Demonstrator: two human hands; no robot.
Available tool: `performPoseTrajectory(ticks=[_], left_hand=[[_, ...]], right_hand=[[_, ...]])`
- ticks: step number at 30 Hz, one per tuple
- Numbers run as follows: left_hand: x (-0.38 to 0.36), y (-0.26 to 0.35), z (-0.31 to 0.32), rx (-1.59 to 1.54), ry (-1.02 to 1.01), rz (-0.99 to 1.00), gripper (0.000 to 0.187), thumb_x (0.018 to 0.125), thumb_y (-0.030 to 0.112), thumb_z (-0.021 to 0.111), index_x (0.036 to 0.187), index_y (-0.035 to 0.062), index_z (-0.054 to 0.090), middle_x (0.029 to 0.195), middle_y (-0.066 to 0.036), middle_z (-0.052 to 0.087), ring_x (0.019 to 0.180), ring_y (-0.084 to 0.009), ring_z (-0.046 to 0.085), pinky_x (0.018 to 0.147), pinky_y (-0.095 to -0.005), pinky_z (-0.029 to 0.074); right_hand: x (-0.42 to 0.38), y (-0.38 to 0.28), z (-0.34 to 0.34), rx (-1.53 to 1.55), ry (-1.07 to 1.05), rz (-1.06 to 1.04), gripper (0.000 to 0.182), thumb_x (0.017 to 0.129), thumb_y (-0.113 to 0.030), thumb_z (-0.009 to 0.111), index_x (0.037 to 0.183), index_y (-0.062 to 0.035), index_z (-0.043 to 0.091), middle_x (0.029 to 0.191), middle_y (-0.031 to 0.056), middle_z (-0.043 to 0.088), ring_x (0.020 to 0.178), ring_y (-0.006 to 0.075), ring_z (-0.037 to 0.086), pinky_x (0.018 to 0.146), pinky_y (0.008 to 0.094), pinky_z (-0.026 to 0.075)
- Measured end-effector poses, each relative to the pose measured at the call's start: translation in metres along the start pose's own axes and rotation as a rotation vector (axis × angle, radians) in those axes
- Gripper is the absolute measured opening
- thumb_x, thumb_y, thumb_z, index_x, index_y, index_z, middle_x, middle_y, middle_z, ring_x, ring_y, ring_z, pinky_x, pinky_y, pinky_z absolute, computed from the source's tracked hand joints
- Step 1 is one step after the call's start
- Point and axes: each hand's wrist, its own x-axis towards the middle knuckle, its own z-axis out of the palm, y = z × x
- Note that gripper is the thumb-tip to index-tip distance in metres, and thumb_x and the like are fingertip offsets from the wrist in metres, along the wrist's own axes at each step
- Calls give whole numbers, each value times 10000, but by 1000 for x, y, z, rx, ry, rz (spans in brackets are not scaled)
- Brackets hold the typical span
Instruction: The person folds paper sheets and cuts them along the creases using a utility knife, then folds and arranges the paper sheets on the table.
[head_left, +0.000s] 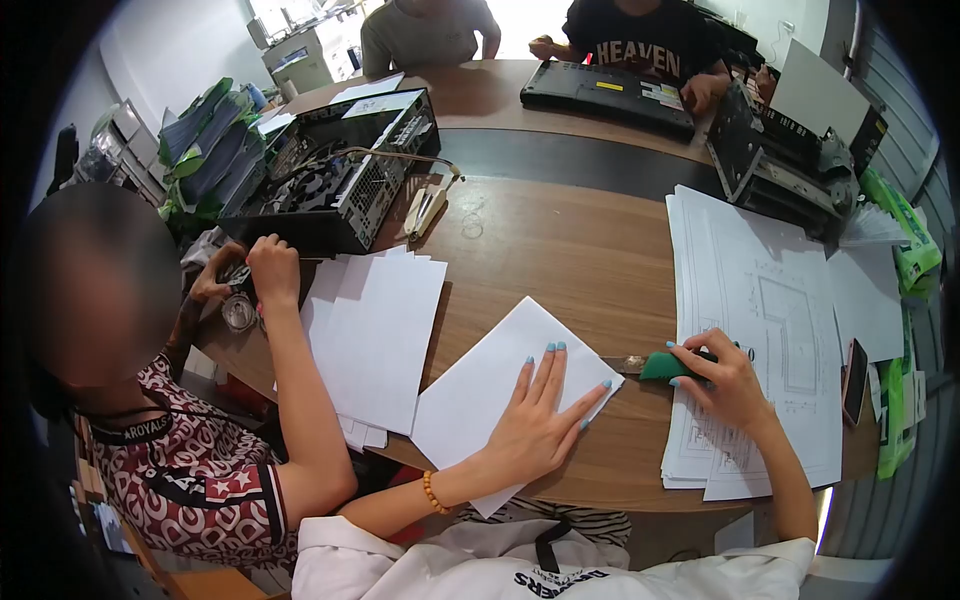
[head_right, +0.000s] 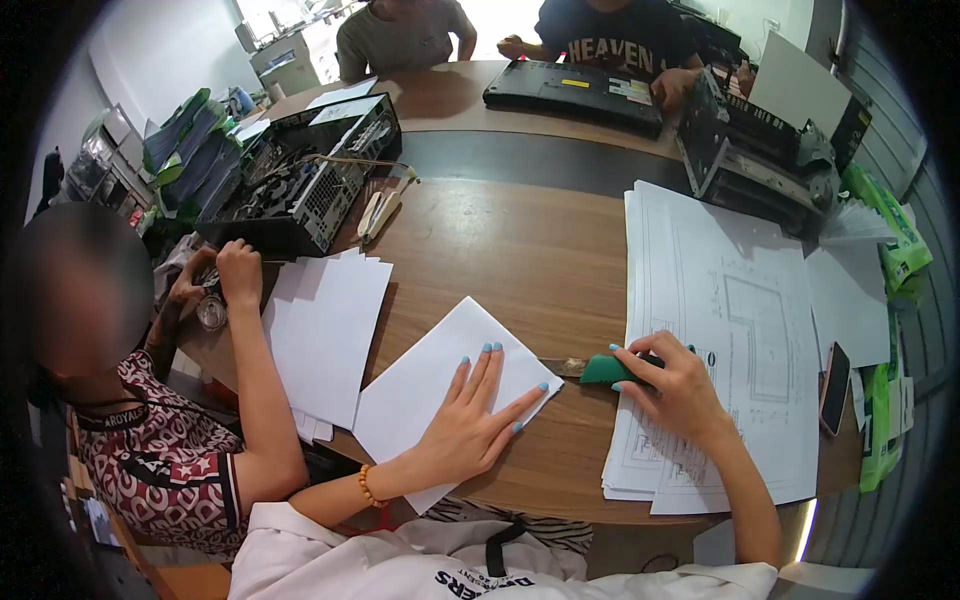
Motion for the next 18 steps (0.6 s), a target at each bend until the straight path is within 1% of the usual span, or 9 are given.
performPoseTrajectory(ticks=[10, 12, 18], left_hand=[[0, 1, 1, -6, 12, 5, 528, 864, 185, 505, 1379, 208, 387, 1388, -387, 178, 1322, -499, 178, 1054, -556, 163], [0, 0, 2, -11, 20, 3, 531, 862, 186, 510, 1378, 208, 387, 1388, -388, 176, 1322, -500, 177, 1052, -559, 165], [0, 0, 3, -16, 27, 4, 539, 856, 180, 517, 1378, 212, 388, 1388, -387, 179, 1322, -501, 175, 1049, -562, 171]], right_hand=[[-2, 1, 2, -43, 20, -37, 385, 690, -124, 744, 1061, -91, 644, 932, 54, 571, 803, 190, 562, 632, 306, 511], [-3, 3, 0, -26, 11, -2, 385, 685, -121, 744, 1056, -88, 646, 917, 55, 571, 807, 197, 561, 644, 310, 508], [0, 8, 2, 3, 21, -46, 396, 670, -105, 742, 1053, -79, 643, 934, 63, 570, 824, 211, 565, 663, 321, 502]])
